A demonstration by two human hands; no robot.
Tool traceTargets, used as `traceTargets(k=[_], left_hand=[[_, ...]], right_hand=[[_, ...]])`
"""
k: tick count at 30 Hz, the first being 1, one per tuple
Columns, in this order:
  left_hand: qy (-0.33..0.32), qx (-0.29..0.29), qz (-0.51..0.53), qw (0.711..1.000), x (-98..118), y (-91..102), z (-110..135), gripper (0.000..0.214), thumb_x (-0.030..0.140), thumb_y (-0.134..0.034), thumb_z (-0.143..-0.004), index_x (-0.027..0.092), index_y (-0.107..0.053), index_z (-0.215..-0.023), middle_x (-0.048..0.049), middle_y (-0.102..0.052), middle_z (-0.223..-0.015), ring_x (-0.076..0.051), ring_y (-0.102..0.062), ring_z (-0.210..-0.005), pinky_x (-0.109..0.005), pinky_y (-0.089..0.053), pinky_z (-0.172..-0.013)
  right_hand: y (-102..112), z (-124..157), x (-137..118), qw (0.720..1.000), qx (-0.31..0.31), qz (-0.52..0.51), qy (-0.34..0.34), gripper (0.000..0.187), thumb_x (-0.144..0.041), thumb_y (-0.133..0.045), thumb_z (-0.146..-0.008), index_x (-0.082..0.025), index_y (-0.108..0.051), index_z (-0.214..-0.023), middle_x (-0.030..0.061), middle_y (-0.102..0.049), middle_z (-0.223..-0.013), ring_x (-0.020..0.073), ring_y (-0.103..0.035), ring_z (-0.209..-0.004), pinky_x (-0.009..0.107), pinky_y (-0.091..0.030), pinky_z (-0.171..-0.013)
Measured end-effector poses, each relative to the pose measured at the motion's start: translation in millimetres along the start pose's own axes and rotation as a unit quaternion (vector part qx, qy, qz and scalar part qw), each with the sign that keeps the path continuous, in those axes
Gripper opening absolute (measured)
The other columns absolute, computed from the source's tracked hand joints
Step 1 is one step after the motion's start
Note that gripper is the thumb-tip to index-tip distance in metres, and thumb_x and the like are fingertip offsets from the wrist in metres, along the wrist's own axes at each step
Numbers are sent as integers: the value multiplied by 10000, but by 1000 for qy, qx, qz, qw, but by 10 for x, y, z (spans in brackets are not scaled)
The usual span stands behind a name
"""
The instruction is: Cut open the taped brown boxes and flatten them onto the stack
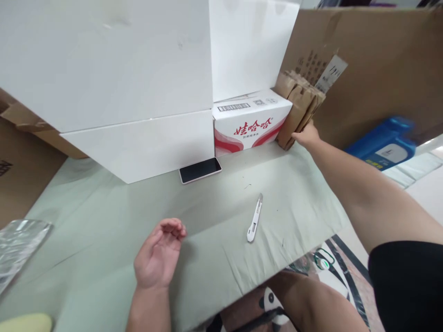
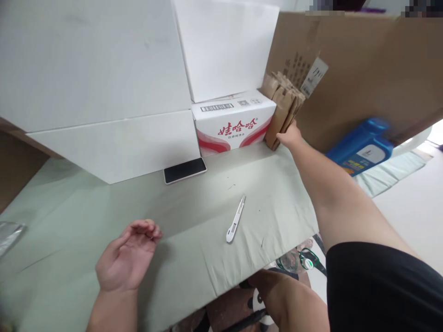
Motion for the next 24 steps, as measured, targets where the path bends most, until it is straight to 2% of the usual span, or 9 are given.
traceTargets(k=[2, 4, 7, 9, 13, 15, 17, 19, 24], left_hand=[[-11, -5, 26, 1000, 78, 60, 48, 368, 454, -907, -455, 177, -771, -655, -60, -655, -716, -150, -606, -654, -245, -568, -598], [-22, -14, 55, 998, 155, 135, 115, 341, 438, -890, -494, 172, -773, -672, -60, -659, -721, -152, -607, -658, -252, -566, -610], [-35, -31, 103, 994, 259, 274, 244, 289, 405, -845, -565, 162, -766, -701, -59, -660, -734, -154, -611, -669, -259, -557, -635], [-43, -43, 134, 989, 324, 381, 333, 254, 385, -807, -614, 159, -756, -718, -53, -651, -732, -150, -609, -668, -256, -541, -638], [-56, -59, 178, 981, 443, 591, 495, 216, 361, -765, -663, 162, -731, -740, -41, -639, -729, -133, -592, -657, -254, -513, -655], [-55, -48, 198, 977, 490, 693, 556, 215, 354, -770, -647, 162, -719, -730, -34, -634, -719, -126, -587, -654, -249, -494, -653], [-43, -45, 213, 975, 523, 771, 599, 222, 348, -780, -634, 161, -715, -734, -35, -641, -727, -131, -593, -671, -253, -482, -658], [-36, -45, 225, 973, 554, 841, 619, 239, 355, -796, -630, 159, -710, -737, -35, -642, -727, -135, -588, -673, -262, -469, -665], [-16, -42, 253, 966, 582, 997, 586, 293, 387, -830, -618, 149, -708, -738, -33, -640, -729, -135, -579, -671, -269, -439, -686]], right_hand=[[337, 88, -309, 999, 15, 27, -27, 752, -148, -731, -741, -71, -469, -1443, 270, -638, -1351, 378, -646, -1259, 527, -500, -1091], [689, 215, -726, 998, 51, 42, 12, 762, -137, -672, -812, -59, -410, -1522, 304, -529, -1500, 381, -550, -1401, 509, -420, -1177], [973, 550, -1470, 981, 64, 32, 178, 646, -86, -563, -856, -21, -474, -1492, 337, -451, -1565, 379, -436, -1504, 518, -321, -1241], [912, 939, -1973, 956, 25, 12, 293, 527, -70, -532, -844, -41, -594, -1366, 325, -548, -1479, 375, -504, -1444, 537, -359, -1215], [312, 2200, -2943, 869, -122, -35, 478, 313, -144, -570, -837, -237, -716, -1098, 96, -735, -1260, 263, -695, -1195, 435, -545, -1072], [-91, 2995, -3468, 756, -230, -105, 604, 373, -149, -535, -865, -243, -698, -1186, 99, -720, -1285, 254, -705, -1172, 443, -575, -1038], [-507, 3559, -4012, 701, -283, -157, 636, 401, -144, -517, -872, -226, -678, -1231, 117, -689, -1340, 255, -686, -1213, 439, -574, -1051], [-977, 3837, -4605, 712, -315, -166, 605, 411, -121, -524, -846, -205, -673, -1220, 132, -628, -1436, 260, -677, -1227, 449, -566, -1071], [-2065, 3682, -5902, 844, -310, -128, 418, 352, -89, -589, -825, -144, -673, -1163, 170, -377, -1639, 293, -576, -1386, 472, -428, -1231]])
Point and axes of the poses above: each hand's wrist, its own z-axis away from the middle knuckle, its own y-axis out of the back of the hand, x = y × z, the point moved 5 cm from there along -z, towards the middle knuckle
